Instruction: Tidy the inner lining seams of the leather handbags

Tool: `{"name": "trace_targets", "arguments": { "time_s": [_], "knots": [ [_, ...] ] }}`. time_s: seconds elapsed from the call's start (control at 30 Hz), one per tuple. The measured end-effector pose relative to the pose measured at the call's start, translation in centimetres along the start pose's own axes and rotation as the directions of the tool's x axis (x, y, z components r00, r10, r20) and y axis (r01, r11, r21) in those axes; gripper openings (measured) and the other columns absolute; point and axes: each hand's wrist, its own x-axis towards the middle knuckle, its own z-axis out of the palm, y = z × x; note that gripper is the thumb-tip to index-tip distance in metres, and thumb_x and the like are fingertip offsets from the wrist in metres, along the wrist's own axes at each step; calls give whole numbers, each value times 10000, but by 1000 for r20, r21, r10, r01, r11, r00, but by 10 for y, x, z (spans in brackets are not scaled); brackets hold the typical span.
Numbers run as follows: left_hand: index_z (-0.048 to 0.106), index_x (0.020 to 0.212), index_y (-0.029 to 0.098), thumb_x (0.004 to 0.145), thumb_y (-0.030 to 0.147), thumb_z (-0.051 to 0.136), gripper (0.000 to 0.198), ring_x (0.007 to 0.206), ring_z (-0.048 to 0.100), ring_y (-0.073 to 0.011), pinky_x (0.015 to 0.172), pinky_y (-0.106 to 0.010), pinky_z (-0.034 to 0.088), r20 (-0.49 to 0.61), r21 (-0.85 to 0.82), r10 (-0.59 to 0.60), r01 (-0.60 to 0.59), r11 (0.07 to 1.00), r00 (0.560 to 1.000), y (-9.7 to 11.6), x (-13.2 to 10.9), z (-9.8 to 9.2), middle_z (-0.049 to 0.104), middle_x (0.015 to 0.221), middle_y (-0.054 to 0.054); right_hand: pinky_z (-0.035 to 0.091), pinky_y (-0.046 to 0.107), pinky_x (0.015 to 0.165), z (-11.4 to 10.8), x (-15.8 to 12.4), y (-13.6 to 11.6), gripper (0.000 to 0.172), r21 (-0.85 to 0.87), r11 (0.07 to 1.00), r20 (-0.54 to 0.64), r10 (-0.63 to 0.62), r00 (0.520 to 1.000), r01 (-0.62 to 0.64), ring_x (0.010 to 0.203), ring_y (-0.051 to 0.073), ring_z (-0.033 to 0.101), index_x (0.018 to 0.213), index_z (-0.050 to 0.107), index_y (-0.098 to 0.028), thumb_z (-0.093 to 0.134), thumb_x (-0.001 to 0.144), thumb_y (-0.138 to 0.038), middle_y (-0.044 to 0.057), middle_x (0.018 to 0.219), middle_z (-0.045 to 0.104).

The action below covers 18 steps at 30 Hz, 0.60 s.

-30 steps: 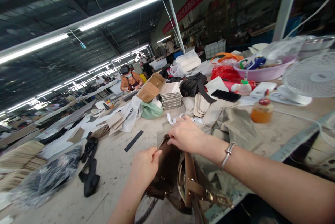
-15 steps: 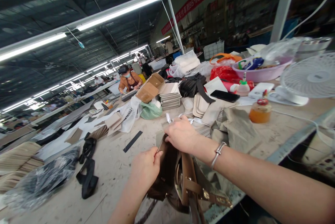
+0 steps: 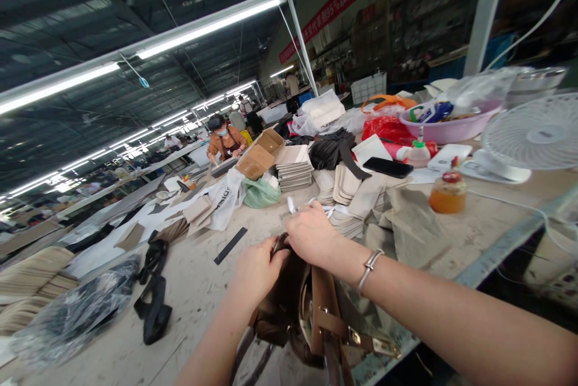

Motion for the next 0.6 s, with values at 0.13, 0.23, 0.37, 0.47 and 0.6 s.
{"name": "trace_targets", "arguments": {
  "time_s": [0.13,0.23,0.37,0.47,0.6],
  "knots": [
    [680,851,189,894,327,466,258,770,659,-207,620,-268,360,19,40,-31,30,999,999,-1,14,6,726,806,-78,373,407,780,-1,-2,5,198,30,999,-7,24,1000,-23,825,277,629,761,703,-151,627,767,-333,125,799,707],
    [685,837,184,907,343,444,297,752,650,-196,611,-265,351,-6,3,-37,37,999,999,-5,16,11,723,796,-72,414,336,708,-4,-7,15,357,168,984,-15,55,998,-51,792,234,635,973,699,-210,596,779,-491,67,834,708],
    [690,821,189,891,312,466,265,712,625,-180,597,-260,333,-19,-29,-69,69,997,997,-10,15,13,713,770,-53,453,300,703,-2,-28,32,506,529,843,-124,190,974,-97,772,186,613,1167,625,-201,600,780,-527,54,937,667],
    [688,801,183,887,310,464,271,691,608,-184,590,-268,318,-23,-20,-75,74,997,997,-10,15,14,698,734,-56,474,320,745,8,-56,42,454,669,739,-180,262,948,-77,784,180,596,1166,618,-161,589,816,-450,67,932,643],
    [679,797,184,889,306,448,277,654,586,-185,573,-275,293,-30,-17,-89,89,996,996,-7,15,14,668,679,-58,499,348,771,20,-103,43,388,753,653,-156,302,941,-85,811,192,595,1126,628,-149,584,831,-397,77,908,626]
  ]
}}
